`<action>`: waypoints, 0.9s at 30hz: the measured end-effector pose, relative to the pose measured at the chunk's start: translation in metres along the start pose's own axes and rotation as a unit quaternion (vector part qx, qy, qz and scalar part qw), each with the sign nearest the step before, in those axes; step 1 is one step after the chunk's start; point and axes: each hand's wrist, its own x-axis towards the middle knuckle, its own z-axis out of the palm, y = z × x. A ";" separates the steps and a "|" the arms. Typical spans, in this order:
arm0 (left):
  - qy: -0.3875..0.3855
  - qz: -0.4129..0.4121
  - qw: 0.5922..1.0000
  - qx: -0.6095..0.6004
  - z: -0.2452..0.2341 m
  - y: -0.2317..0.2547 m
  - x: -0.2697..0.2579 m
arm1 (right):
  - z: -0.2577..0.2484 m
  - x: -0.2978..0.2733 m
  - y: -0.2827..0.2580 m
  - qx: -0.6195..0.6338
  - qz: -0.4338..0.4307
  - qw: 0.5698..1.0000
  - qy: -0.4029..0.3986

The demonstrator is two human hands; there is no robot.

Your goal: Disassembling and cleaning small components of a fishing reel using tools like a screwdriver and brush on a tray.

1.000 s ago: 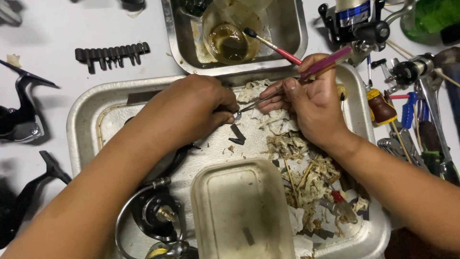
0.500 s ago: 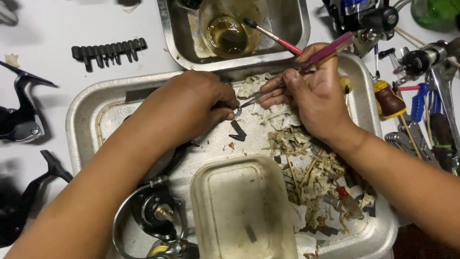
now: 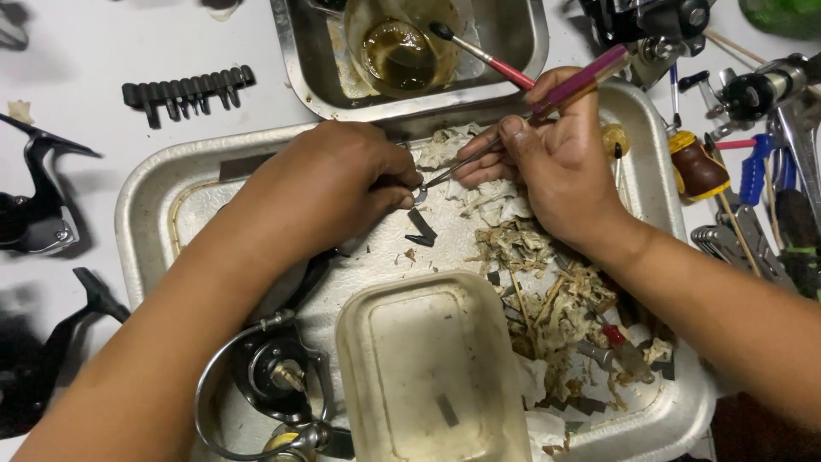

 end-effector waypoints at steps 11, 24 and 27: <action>0.017 0.019 1.000 0.017 0.001 -0.003 0.001 | -0.001 0.002 0.005 0.005 -0.006 1.000 0.003; -0.013 -0.014 1.000 0.009 -0.005 0.004 0.001 | -0.001 0.003 0.000 0.013 0.015 1.000 -0.006; -0.016 -0.023 1.000 0.014 -0.004 0.004 0.001 | -0.003 0.003 0.004 0.018 0.009 1.000 -0.001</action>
